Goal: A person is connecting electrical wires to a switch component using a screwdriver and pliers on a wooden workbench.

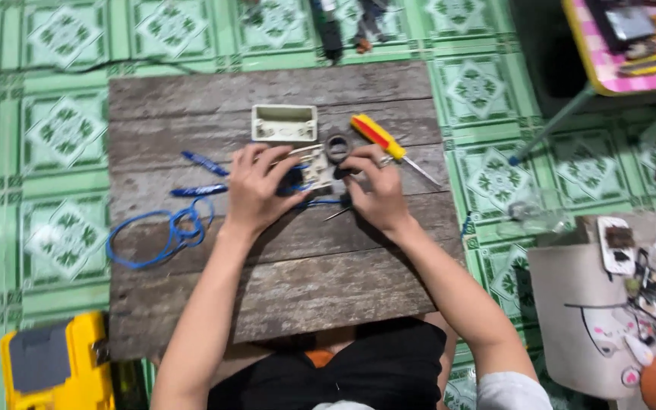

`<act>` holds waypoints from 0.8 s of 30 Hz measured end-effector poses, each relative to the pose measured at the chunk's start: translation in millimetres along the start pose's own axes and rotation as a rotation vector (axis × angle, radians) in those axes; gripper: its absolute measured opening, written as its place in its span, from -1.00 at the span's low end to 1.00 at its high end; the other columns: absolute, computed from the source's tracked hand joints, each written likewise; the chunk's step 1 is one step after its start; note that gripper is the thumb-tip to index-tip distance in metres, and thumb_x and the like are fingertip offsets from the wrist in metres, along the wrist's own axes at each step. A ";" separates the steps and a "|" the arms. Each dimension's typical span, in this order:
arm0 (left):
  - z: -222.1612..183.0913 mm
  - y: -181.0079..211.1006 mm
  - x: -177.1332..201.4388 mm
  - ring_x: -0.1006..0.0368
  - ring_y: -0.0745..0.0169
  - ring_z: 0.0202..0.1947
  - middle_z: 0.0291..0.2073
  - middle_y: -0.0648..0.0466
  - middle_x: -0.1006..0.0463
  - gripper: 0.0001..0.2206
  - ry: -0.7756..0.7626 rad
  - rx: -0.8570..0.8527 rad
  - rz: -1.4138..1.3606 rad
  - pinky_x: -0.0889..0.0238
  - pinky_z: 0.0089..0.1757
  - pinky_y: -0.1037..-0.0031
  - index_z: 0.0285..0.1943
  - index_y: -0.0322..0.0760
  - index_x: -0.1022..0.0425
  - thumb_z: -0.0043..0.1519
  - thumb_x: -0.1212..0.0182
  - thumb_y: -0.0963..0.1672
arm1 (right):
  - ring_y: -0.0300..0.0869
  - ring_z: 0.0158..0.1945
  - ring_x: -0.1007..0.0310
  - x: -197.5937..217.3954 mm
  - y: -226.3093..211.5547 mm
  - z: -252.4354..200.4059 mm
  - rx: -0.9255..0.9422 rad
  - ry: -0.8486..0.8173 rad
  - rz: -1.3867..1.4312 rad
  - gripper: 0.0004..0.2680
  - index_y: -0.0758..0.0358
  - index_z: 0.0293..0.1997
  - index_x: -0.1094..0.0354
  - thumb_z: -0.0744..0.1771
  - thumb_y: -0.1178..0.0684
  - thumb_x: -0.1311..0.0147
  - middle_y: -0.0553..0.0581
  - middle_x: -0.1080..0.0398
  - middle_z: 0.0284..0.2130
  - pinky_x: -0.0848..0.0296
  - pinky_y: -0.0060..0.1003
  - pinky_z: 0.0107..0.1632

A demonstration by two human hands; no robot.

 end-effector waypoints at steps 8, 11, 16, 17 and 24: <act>-12.3 17.3 -6.9 -0.47 0.03 -0.07 -0.01 0.11 -0.59 -0.74 0.227 -0.123 0.144 -0.35 -0.17 0.29 -0.02 0.03 -0.65 0.11 -0.39 -0.02 | 0.01 -0.29 -0.54 -14.6 16.1 -9.2 -0.140 0.003 0.192 -0.77 0.25 -0.16 -0.48 0.22 0.45 -0.21 0.15 -0.43 -0.29 -0.59 -0.22 -0.22; -13.5 24.7 2.0 -0.48 0.05 -0.12 -0.06 0.08 -0.60 -0.84 0.322 -0.170 0.204 -0.37 -0.21 0.34 -0.07 0.03 -0.66 0.24 -0.27 -0.02 | -0.04 -0.32 -0.56 -16.6 18.1 -12.4 -0.180 0.018 0.229 -0.76 0.26 -0.17 -0.51 0.20 0.44 -0.26 0.15 -0.47 -0.30 -0.60 -0.25 -0.25; -21.6 30.5 1.6 -0.44 0.08 -0.12 -0.07 0.07 -0.61 -0.89 0.388 -0.230 0.255 -0.39 -0.22 0.40 -0.09 0.06 -0.65 0.29 -0.23 -0.08 | -0.06 -0.32 -0.57 -21.2 35.5 -21.5 -0.297 0.065 0.359 -0.77 0.34 -0.12 -0.51 0.21 0.44 -0.27 0.23 -0.50 -0.27 -0.60 -0.24 -0.21; -18.9 33.7 2.6 -0.47 0.08 -0.10 -0.05 0.08 -0.61 -0.92 0.375 -0.244 0.256 -0.38 -0.23 0.41 -0.14 0.06 -0.63 0.29 -0.23 -0.10 | -0.09 -0.31 -0.56 -21.7 37.9 -22.9 -0.324 0.083 0.398 -0.77 0.35 -0.11 -0.50 0.22 0.44 -0.28 0.24 -0.50 -0.26 -0.60 -0.24 -0.21; -11.6 43.7 8.3 -0.57 -0.01 -0.12 -0.05 -0.03 -0.61 -0.86 0.363 -0.300 0.150 -0.40 -0.27 0.45 -0.22 -0.08 -0.55 0.37 -0.12 -0.19 | -0.20 -0.26 -0.55 -24.3 45.5 -31.5 -0.406 0.195 0.507 -0.78 0.40 -0.12 -0.47 0.23 0.43 -0.32 0.21 -0.47 -0.25 -0.62 -0.29 -0.16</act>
Point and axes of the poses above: each hand's wrist, its own z-axis towards the middle knuckle, its own x-axis out of the back of the hand, y = z × x, the point moved 9 cm from there along z, towards the middle knuckle
